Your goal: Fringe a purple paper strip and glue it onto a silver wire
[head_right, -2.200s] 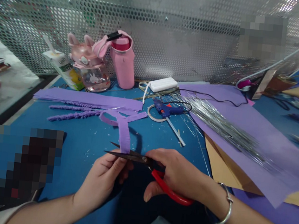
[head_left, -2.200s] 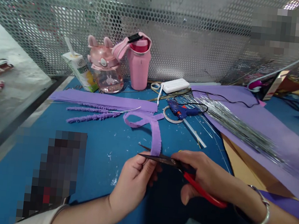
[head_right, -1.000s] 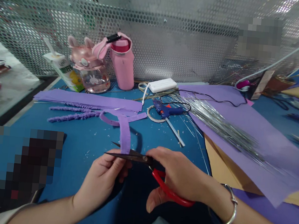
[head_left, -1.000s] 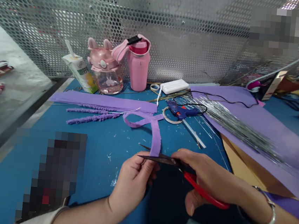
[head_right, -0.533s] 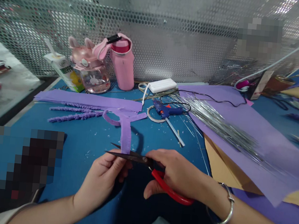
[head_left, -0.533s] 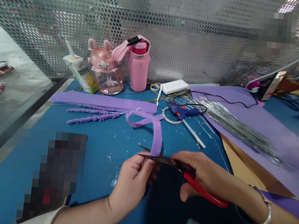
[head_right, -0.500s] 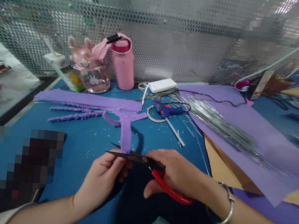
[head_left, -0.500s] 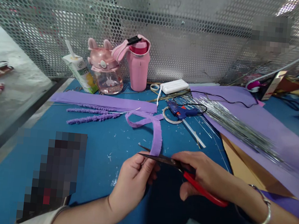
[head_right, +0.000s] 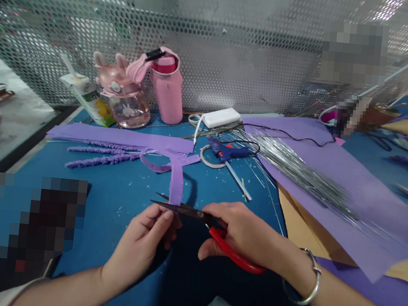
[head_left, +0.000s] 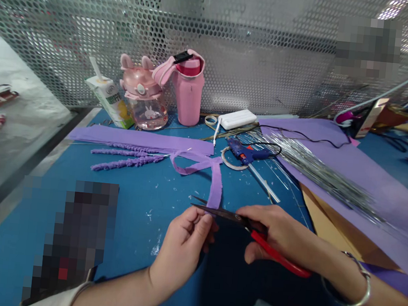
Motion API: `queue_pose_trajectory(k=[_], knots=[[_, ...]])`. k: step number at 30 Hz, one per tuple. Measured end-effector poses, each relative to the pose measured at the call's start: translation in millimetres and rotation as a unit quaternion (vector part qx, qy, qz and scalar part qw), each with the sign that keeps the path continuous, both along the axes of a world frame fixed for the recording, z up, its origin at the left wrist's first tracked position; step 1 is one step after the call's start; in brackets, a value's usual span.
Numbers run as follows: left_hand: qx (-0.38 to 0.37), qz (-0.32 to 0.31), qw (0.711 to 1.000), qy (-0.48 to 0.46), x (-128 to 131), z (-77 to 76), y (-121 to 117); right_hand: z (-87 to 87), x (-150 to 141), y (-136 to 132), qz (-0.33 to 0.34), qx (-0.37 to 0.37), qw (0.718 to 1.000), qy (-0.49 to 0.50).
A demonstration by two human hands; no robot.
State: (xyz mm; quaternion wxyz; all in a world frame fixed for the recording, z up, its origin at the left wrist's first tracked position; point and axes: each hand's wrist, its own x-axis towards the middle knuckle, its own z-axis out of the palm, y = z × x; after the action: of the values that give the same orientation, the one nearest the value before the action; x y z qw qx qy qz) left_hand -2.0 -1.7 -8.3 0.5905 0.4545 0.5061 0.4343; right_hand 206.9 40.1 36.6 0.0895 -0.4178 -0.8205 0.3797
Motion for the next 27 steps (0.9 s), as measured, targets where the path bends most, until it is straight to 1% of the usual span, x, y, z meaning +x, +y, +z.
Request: queue_pose_trajectory(k=[5, 10, 15, 23, 27], knots=[[-0.008, -0.003, 1.0, 0.01, -0.8, 0.2, 0.1, 0.6, 0.6, -0.2, 0.008, -0.006, 1.0, -0.008], [-0.009, 0.025, 1.0, 0.007, -0.2, -0.5, 0.6, 2.4, 5.3, -1.7, 0.009, 0.004, 1.0, -0.007], [0.004, 0.035, 0.999, -0.009, 0.9, -3.1, -0.2, 2.9, 7.0, -4.0, 0.017, -0.013, 1.0, -0.008], [0.019, 0.024, 1.0, 0.001, 0.1, -0.7, -1.0, 3.8, 1.3, -4.9, 0.018, -0.038, 0.999, 0.019], [0.033, 0.009, 0.999, -0.005, -1.5, 0.2, -0.6, 1.3, 0.8, -5.0, 0.007, -0.034, 0.999, 0.022]])
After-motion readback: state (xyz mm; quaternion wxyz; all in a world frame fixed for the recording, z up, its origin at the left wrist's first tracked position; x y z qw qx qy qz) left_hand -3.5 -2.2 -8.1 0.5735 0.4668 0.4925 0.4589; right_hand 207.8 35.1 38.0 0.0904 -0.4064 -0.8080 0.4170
